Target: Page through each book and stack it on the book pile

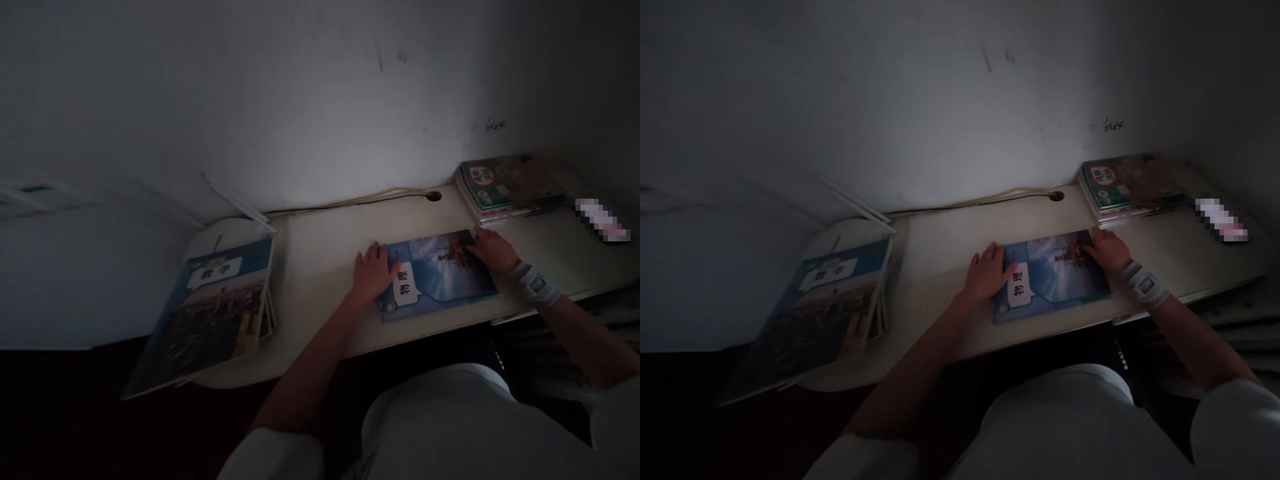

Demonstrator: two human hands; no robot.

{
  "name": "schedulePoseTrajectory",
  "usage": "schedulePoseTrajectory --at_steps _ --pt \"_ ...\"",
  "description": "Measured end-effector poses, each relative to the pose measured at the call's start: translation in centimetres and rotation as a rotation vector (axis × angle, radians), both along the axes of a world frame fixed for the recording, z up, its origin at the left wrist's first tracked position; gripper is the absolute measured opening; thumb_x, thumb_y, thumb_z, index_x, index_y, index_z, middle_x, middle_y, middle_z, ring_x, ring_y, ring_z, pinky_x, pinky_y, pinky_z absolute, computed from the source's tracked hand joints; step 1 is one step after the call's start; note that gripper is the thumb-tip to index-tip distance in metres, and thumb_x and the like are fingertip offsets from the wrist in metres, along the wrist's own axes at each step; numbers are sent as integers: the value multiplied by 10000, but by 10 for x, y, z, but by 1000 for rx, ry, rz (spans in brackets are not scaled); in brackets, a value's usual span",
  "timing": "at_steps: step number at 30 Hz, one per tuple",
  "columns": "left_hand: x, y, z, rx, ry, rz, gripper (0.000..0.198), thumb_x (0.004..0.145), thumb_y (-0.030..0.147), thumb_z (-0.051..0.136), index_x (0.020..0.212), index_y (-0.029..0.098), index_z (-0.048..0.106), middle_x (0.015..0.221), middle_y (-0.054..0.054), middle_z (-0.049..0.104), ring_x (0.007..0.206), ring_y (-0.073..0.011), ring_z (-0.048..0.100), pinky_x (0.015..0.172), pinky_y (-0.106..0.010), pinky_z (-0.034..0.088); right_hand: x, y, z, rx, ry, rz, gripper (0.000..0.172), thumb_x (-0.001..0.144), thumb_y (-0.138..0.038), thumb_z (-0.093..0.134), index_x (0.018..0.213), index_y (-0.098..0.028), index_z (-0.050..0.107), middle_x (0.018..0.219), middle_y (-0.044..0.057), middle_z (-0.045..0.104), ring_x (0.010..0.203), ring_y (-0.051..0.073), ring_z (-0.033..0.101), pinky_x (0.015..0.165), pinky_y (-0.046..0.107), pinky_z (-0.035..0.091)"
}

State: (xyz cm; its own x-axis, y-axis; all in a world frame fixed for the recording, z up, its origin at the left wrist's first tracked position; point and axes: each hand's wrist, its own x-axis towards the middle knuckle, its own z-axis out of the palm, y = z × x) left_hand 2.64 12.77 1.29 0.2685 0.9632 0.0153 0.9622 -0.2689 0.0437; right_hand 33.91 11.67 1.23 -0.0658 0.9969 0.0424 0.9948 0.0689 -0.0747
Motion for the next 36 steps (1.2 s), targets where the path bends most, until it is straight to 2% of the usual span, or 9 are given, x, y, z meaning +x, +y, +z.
schedulePoseTrajectory --at_steps 3,6,9,12,15,19,28,33,36 --pt "-8 15 7 31 -40 208 528 883 482 393 1229 103 516 1246 -223 550 1166 -332 509 944 -449 395 -5 26 9 -60 65 -153 361 907 -443 445 1070 -158 594 991 123 678 880 214 629 708 285 422" --pt "-15 33 9 -60 -171 292 389 857 460 466 1037 151 619 1128 -180 607 1076 -300 566 892 -404 426 -13 43 11 -83 95 -242 343 897 -456 452 924 -172 642 954 127 689 863 221 640 673 287 412" --pt "-19 45 6 -141 -317 283 267 843 402 522 954 191 641 1074 -112 652 1007 -225 603 843 -320 447 -16 51 8 -81 142 -244 297 891 -417 472 917 -178 647 955 115 694 842 202 647 643 272 406" --pt "-20 50 2 -144 -381 288 223 839 336 548 991 195 629 1034 -70 685 951 -182 624 811 -276 458 -12 57 4 -77 193 -216 256 883 -376 498 944 -172 639 940 85 702 824 176 645 640 254 406" --pt "-22 53 1 -135 -438 299 238 824 280 575 1034 175 617 1017 -74 697 926 -175 637 817 -274 461 -7 60 -1 -68 240 -174 212 868 -340 525 892 -166 643 919 66 703 823 156 637 656 238 410" --pt "-23 52 4 -120 -493 276 141 816 257 582 905 173 650 950 -66 708 879 -162 645 790 -255 464 -8 58 -7 -11 283 -147 159 866 -272 507 909 -183 631 925 43 693 824 144 627 673 229 414" --pt "-15 45 0 -20 -511 277 78 813 199 546 813 207 623 898 -44 693 852 -176 611 766 -283 429 -16 52 -13 86 289 -170 185 864 -210 451 869 -164 630 996 119 651 886 201 601 723 286 414" --pt "-14 42 2 12 -556 267 73 800 171 543 768 201 601 842 -38 679 819 -170 600 760 -279 421 -14 52 -13 123 340 -159 152 824 -207 496 797 -180 643 915 87 659 849 188 598 744 283 424" --pt "-17 37 6 54 -607 260 75 824 203 521 788 204 586 845 -19 665 823 -151 595 779 -270 427 -13 48 -12 250 510 -147 140 804 -236 512 780 -182 639 930 88 655 907 195 588 809 303 431"
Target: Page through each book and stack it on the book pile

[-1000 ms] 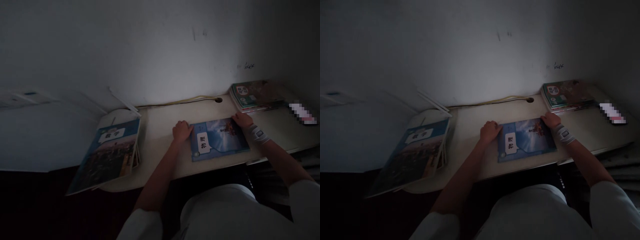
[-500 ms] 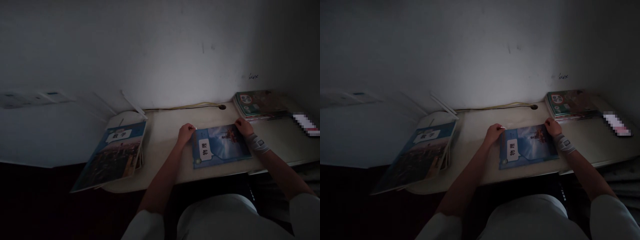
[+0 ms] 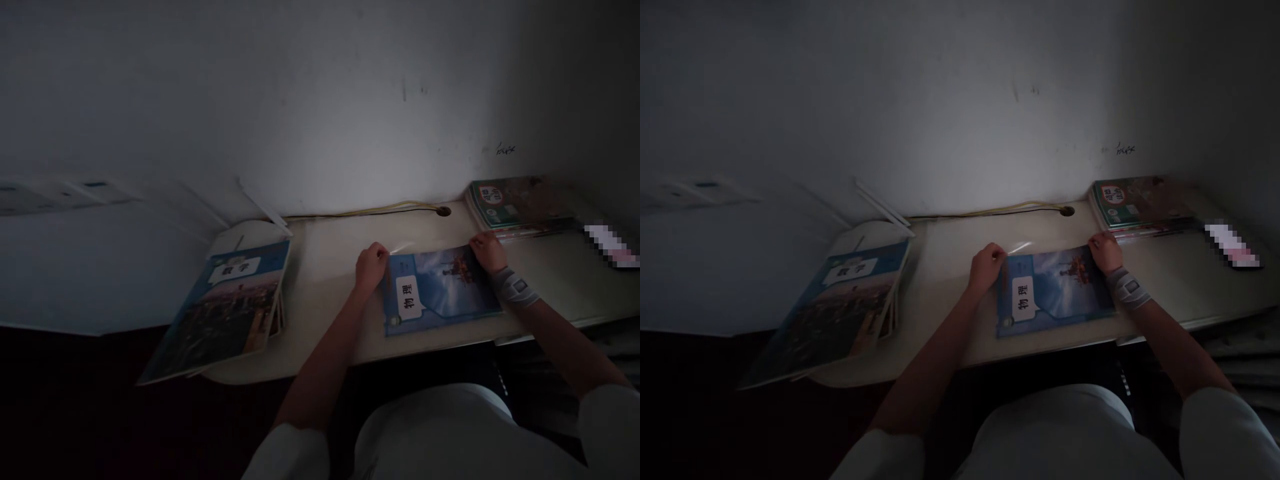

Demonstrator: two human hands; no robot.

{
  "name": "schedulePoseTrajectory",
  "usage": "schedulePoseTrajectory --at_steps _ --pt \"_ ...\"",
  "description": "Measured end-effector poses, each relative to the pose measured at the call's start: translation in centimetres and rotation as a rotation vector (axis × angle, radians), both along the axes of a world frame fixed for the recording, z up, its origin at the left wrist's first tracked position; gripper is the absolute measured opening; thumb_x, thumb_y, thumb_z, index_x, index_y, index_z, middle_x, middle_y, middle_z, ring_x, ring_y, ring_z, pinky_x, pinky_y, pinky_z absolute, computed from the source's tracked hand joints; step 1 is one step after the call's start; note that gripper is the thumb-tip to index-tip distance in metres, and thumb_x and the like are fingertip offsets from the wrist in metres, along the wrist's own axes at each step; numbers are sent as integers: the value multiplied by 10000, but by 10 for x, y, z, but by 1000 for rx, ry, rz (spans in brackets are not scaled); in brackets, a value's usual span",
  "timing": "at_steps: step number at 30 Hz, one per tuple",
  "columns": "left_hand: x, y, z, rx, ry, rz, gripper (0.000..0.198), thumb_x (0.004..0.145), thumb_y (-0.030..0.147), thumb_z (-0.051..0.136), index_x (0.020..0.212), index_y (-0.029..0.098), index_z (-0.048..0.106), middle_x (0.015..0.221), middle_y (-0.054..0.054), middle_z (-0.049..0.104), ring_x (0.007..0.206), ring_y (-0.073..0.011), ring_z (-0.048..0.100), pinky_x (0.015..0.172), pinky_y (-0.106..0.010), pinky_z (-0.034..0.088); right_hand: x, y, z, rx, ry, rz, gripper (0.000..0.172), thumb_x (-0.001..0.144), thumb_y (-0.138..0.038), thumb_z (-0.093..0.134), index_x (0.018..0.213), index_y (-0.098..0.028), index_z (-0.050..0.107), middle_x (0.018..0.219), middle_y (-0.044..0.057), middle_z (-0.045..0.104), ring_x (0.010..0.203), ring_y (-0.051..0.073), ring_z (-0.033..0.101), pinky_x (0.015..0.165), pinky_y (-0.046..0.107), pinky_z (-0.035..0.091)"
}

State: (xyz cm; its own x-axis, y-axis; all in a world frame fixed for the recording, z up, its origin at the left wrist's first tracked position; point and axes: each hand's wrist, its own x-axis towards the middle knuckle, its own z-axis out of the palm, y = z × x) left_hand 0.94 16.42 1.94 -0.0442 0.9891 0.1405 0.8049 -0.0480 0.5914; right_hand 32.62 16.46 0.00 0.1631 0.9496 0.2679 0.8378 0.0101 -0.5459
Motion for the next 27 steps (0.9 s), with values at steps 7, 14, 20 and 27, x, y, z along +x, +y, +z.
schedulePoseTrajectory --at_steps 7,14,20,27 --pt "0 -9 6 64 -637 57 222 806 306 557 998 194 560 690 19 587 614 -133 577 591 -248 459 3 -6 19 207 548 -34 273 746 -432 581 868 -188 581 653 -5 591 617 162 557 611 305 453" --pt "-13 -29 27 77 -773 -90 345 782 421 592 1045 201 634 653 18 598 618 -131 575 589 -241 462 6 -30 62 226 641 155 294 739 -499 628 812 -216 662 797 28 669 740 188 599 682 335 465" --pt "-30 -41 47 -69 -665 -179 409 628 424 725 948 171 708 920 -60 725 851 -201 653 811 -337 506 28 -48 86 21 493 309 408 619 -526 744 884 -218 715 802 21 699 749 195 621 732 371 494" --pt "-32 -45 62 -158 -580 -189 261 628 405 713 781 194 714 746 -16 716 719 -169 640 752 -306 498 36 -47 104 -245 491 372 412 553 -560 769 724 -194 685 648 -4 637 603 136 543 596 287 446"
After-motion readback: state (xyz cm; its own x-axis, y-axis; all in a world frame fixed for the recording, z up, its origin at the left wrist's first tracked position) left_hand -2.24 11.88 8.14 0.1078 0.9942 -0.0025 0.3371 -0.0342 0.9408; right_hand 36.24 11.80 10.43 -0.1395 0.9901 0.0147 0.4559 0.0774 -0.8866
